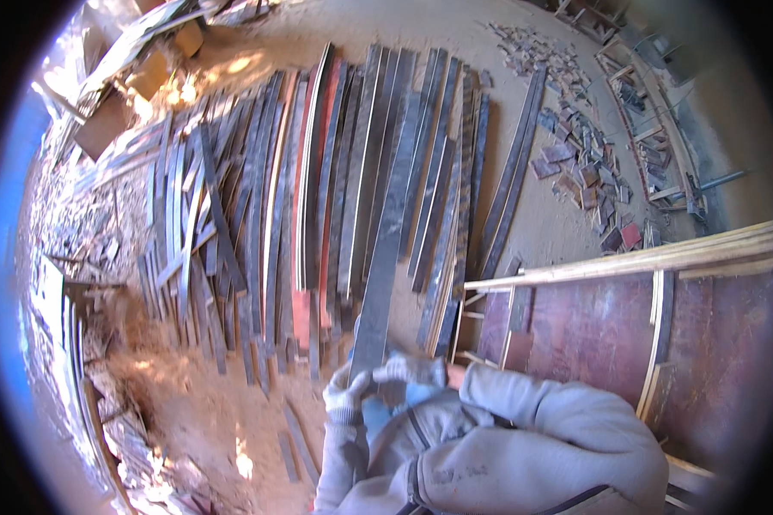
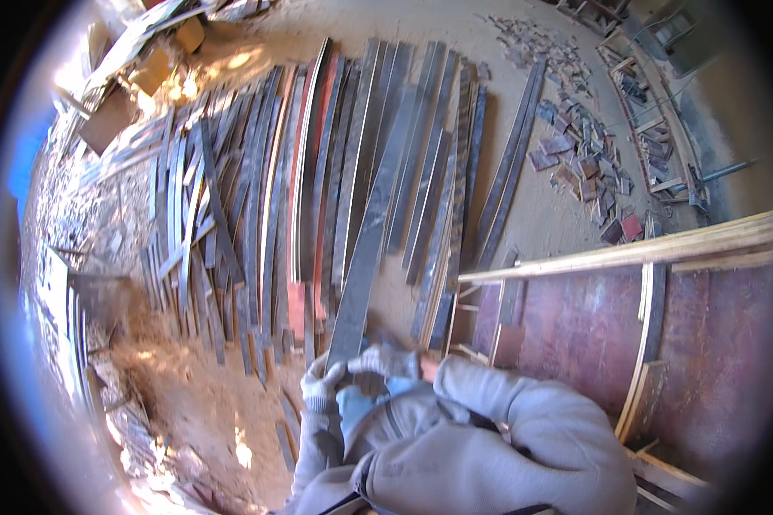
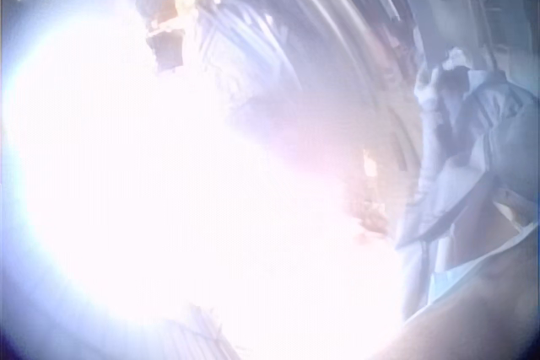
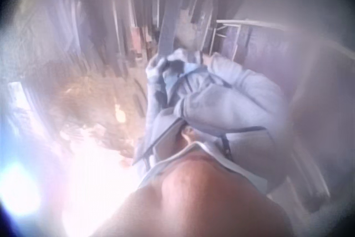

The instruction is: The person picks up thin wooden strips from a pile, places them on a table saw, and cuts them into shorter pieces. The person repeats this process for several strips, stacking the cut pieces on the saw table.

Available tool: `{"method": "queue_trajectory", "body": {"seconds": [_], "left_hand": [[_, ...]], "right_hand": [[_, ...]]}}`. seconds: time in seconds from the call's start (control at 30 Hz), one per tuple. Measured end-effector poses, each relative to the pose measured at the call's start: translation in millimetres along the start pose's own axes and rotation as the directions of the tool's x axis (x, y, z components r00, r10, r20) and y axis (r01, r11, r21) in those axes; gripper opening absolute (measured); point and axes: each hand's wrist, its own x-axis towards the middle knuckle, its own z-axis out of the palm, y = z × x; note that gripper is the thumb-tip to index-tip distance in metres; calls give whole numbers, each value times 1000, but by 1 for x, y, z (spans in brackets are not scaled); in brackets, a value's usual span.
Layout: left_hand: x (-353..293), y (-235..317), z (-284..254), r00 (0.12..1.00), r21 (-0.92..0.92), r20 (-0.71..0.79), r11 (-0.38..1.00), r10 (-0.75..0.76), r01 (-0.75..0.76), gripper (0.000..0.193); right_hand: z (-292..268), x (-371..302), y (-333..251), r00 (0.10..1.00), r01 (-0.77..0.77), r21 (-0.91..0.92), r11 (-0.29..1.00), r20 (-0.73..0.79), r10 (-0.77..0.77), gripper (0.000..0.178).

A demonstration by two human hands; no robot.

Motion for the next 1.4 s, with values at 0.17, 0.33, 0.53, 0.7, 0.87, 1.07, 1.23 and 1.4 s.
{"method": "queue_trajectory", "body": {"seconds": [0.17, 0.33, 0.53, 0.7, 0.87, 1.07, 1.23, 1.4], "left_hand": [[-72, 1, -6, 982, 137, -54, 975, 181, -173, 50], [-126, -4, -25, 856, 479, -5, 753, 517, -452, 52], [-162, -1, -79, 488, 757, 172, 203, 856, -621, 48], [-176, -25, -114, 844, 438, -21, 763, 536, -474, 43], [-166, -59, -149, 933, 334, 13, 877, 361, -344, 41], [-158, -69, -157, 946, 187, -96, 939, 311, -289, 41], [-121, -61, -113, 964, 235, -66, 943, 256, -234, 38], [-92, -60, -82, 990, 169, -100, 983, 95, -77, 39]], "right_hand": [[14, -13, -4, 881, -166, 479, 862, -321, 347, 79], [9, 18, -20, 908, 100, 693, 714, -356, 219, 77], [37, 56, -14, 890, 318, 743, 589, -448, 85, 57], [63, 59, -4, 776, 199, 604, 772, -578, 252, 67], [88, 45, -10, 694, 93, 293, 952, -704, 149, 61], [85, 48, -2, 610, -111, 146, 983, -770, 184, 76], [26, 56, 5, 530, -179, 329, 927, -761, 373, 82], [-7, 51, 14, 492, -300, 276, 913, -775, 396, 91]]}}
